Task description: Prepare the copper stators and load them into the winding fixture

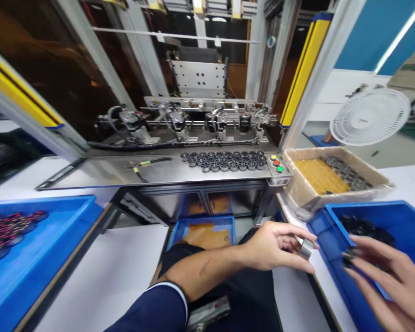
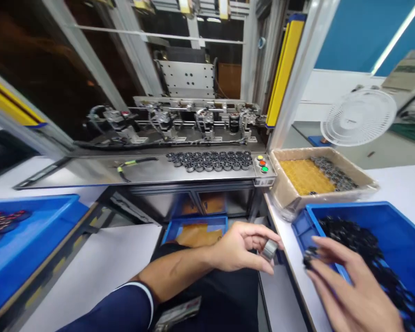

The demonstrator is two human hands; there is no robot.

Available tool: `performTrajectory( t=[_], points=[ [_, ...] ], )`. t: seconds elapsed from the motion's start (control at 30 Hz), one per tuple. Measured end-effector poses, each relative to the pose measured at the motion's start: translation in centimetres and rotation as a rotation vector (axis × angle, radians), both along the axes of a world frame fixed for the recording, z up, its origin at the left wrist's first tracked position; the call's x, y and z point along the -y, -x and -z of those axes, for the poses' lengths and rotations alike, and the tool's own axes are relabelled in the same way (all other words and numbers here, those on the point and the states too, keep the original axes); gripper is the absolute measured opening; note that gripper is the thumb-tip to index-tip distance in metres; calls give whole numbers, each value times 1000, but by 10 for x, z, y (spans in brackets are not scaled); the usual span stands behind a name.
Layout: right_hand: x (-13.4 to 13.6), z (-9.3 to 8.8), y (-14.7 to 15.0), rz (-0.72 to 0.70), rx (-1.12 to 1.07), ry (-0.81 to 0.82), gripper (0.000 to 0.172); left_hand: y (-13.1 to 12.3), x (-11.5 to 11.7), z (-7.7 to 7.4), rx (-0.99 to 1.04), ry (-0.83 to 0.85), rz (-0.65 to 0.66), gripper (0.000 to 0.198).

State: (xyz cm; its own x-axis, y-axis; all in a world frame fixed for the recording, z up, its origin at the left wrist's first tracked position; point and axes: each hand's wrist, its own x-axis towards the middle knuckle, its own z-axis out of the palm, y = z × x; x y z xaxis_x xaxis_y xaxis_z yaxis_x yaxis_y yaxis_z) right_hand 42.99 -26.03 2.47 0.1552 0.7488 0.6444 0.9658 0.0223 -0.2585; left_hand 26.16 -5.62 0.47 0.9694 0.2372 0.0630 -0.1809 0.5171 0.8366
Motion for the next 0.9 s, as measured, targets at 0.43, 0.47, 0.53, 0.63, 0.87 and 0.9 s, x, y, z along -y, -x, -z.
performTrajectory(
  t=[0.43, 0.47, 0.53, 0.63, 0.87, 0.9],
  points=[
    [-5, -20, 52, -177, 77, -86, 46, -6, 35, -4, 36, -33, 41, 70],
    [-6, -21, 52, -176, 70, -84, 45, -6, 35, -5, 47, -25, 42, 70],
    [-7, -21, 52, -167, 53, -83, 43, -7, 35, -5, 68, -13, 46, 67],
    [-9, -23, 51, -163, 52, -79, 44, -8, 34, -3, 85, -17, 37, 60],
    [-4, -20, 42, -185, 103, -42, 45, -10, 31, 3, 28, -34, 83, 63],
    [-3, -19, 43, -190, 130, -36, 46, -10, 32, 3, 9, -40, 96, 65]
  ],
)
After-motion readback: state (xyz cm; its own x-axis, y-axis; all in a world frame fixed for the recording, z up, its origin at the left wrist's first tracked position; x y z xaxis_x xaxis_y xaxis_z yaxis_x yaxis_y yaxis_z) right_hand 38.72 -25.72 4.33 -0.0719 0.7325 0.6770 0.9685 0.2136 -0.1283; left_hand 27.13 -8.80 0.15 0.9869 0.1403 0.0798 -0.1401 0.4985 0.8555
